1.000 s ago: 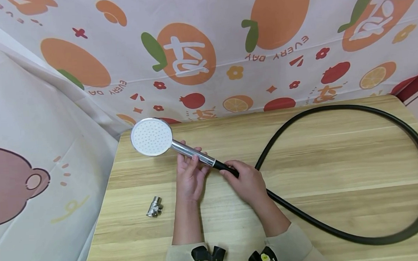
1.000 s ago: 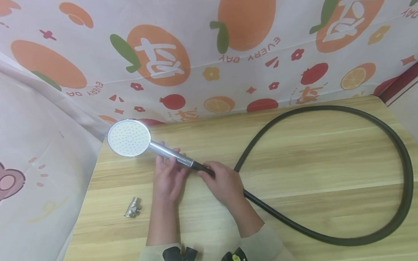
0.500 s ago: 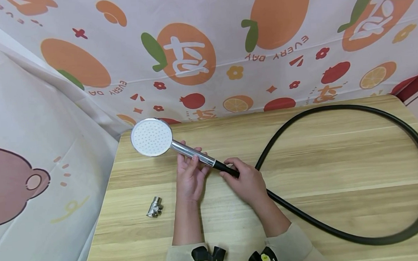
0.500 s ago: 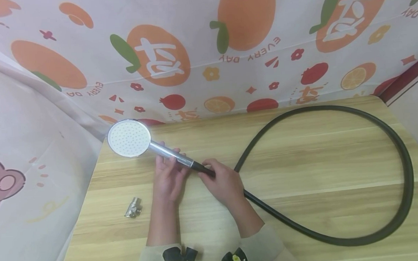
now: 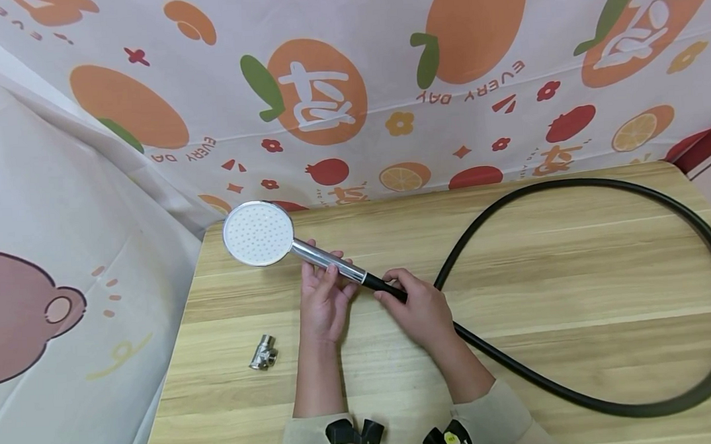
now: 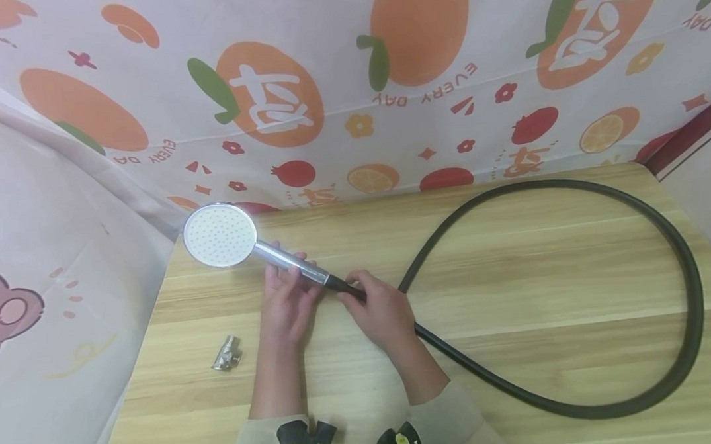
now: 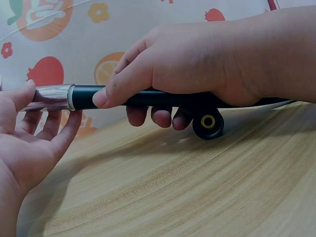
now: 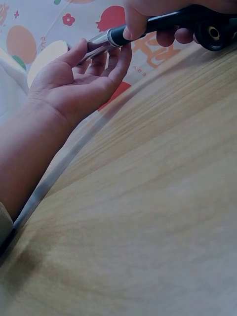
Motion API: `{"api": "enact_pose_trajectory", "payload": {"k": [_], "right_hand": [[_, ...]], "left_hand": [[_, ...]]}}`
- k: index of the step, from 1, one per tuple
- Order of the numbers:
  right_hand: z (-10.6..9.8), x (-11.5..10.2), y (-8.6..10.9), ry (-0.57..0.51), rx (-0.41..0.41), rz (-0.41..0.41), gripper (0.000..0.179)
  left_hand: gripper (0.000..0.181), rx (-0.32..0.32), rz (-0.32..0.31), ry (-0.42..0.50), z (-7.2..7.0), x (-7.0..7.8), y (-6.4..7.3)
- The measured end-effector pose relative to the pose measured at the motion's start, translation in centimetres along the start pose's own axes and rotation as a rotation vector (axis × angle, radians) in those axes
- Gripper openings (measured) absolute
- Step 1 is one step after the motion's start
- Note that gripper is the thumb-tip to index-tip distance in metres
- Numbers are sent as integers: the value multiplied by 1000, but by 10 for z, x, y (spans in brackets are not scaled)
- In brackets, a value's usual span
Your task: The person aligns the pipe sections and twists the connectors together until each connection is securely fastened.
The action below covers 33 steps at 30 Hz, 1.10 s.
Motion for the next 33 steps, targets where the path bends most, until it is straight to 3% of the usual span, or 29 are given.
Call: {"api": "enact_pose_trajectory", "payload": {"k": [33], "right_hand": [[0,0,0,-33,10,-2,28]], "left_hand": [[62,-19,6,11,1,0,0]]}}
Point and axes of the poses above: each hand's wrist, its own y-axis away from the middle knuckle, its own z-axis out of the palm, x = y × z, the point moved 3 cm from there along -y, towards the middle knuckle, and after that the axes turned 9 degrees about -y, right-handed, at the moved point
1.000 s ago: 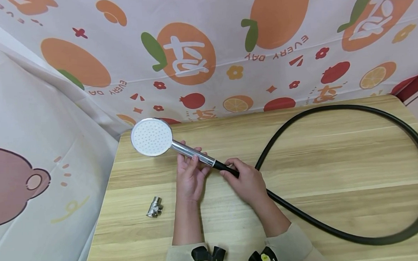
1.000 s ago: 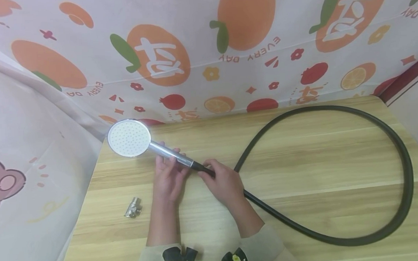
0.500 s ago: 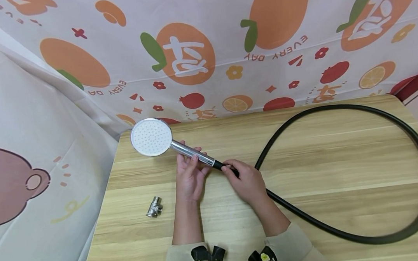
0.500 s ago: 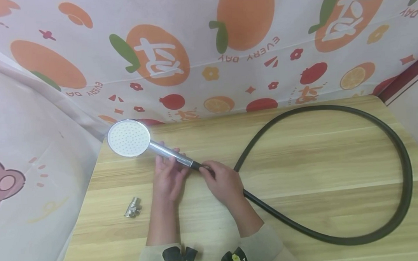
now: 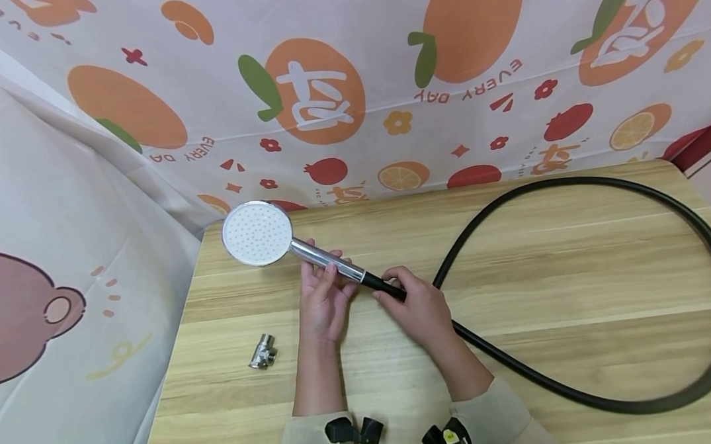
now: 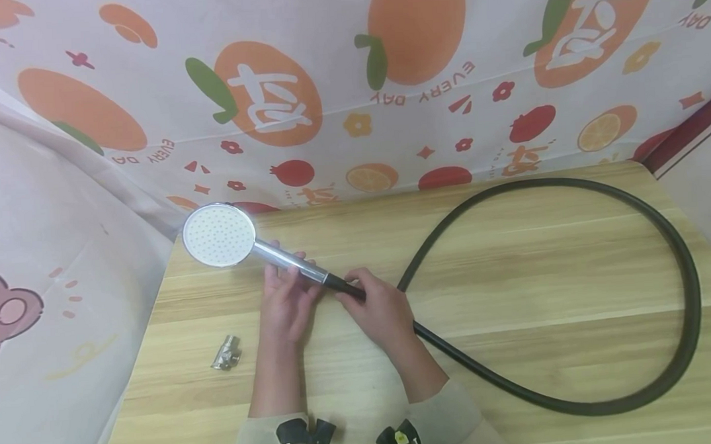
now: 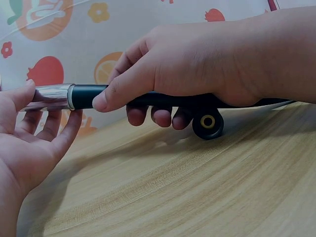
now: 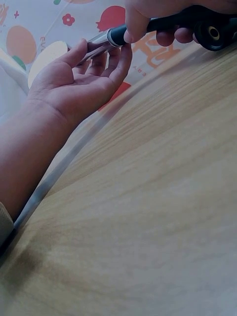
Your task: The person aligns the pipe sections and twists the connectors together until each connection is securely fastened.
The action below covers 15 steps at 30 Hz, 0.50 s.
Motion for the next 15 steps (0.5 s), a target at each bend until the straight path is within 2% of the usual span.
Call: {"api": "enact_pose_trajectory", "payload": {"k": [15], "right_hand": [[0,-1,0,46,-16,6,28]], "left_hand": [[63,3,-2,0,0,0,0]]}}
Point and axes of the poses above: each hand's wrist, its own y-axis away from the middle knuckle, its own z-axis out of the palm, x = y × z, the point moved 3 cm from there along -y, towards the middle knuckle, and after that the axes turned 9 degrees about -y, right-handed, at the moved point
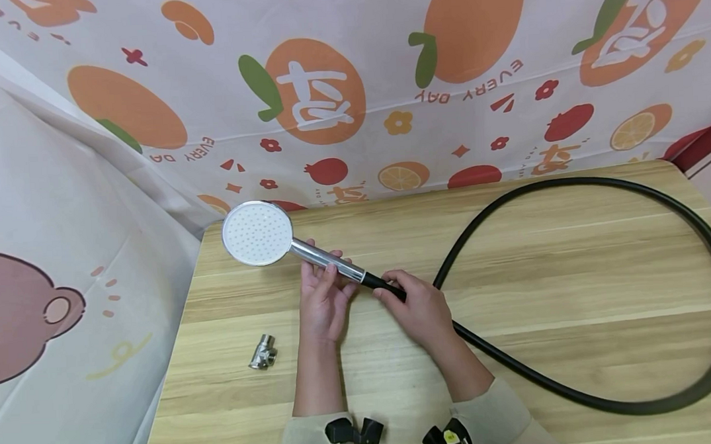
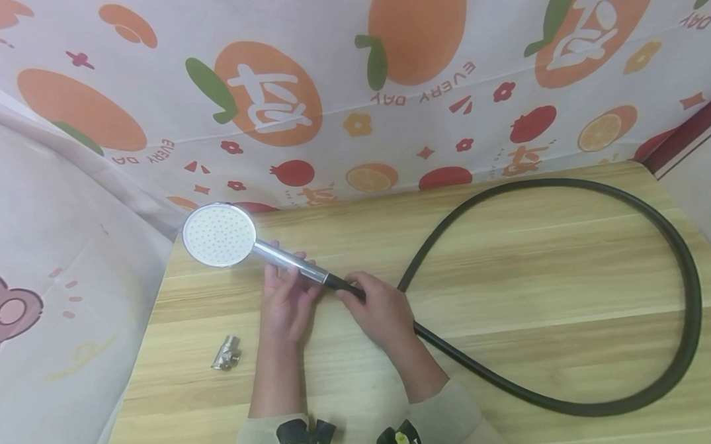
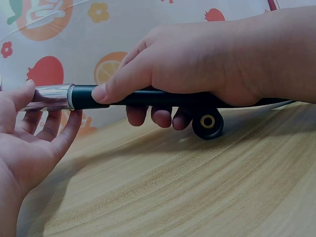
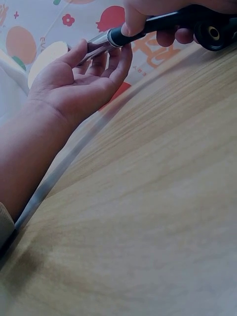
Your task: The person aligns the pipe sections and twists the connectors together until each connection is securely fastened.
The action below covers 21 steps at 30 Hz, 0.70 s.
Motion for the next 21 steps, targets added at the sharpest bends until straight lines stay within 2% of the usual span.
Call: {"api": "enact_pose_trajectory", "payload": {"k": [9,13,21], "right_hand": [[-1,-2,0,-40,13,-7,28],[-1,-2,0,-41,2,-3,33],[0,-2,0,-22,16,-15,31]], "left_hand": [[62,-5,6,-11,1,1,0],[62,-3,6,-12,0,0,0],[63,-1,5,-11,1,1,1]]}}
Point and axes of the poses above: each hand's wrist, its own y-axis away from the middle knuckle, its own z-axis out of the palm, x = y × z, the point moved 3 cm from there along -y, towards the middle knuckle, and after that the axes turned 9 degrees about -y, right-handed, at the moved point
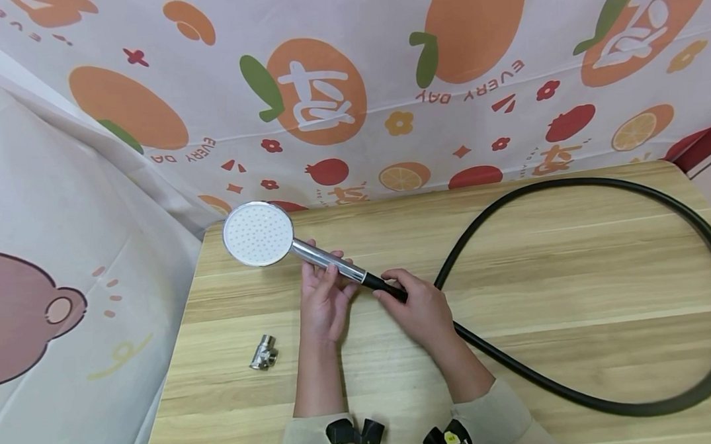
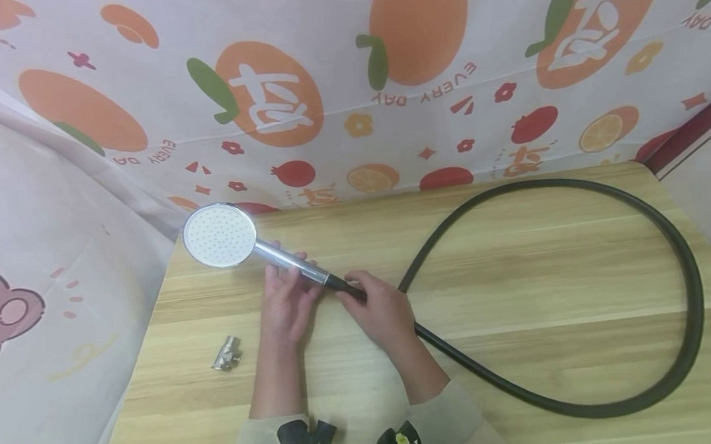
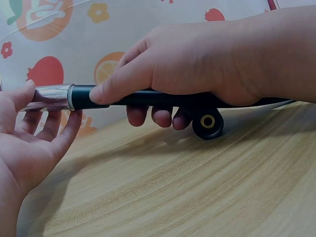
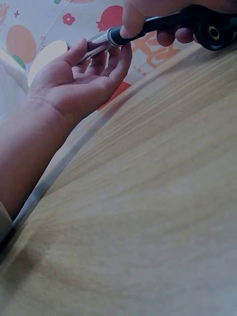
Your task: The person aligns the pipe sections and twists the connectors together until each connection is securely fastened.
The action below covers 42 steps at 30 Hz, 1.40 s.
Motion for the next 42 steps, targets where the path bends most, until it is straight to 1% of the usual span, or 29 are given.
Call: {"api": "enact_pose_trajectory", "payload": {"k": [4,9,18,24,31,35,42], "right_hand": [[0,1,0,-11,3,6,32],[0,1,1,-6,10,11,29],[0,2,1,23,7,-13,25],[1,2,1,24,-19,-16,27],[-1,0,1,1,5,-18,26],[0,-1,0,1,-1,-4,28],[1,2,-1,14,0,-8,29]], "left_hand": [[63,1,-3,-1,1,0,1],[63,5,-10,0,1,0,1],[62,13,-15,-6,0,-1,1],[62,10,-11,-12,-1,-1,0],[62,16,-8,-11,0,0,0],[62,12,-8,-6,0,0,0],[62,9,-9,-3,1,0,0]]}}
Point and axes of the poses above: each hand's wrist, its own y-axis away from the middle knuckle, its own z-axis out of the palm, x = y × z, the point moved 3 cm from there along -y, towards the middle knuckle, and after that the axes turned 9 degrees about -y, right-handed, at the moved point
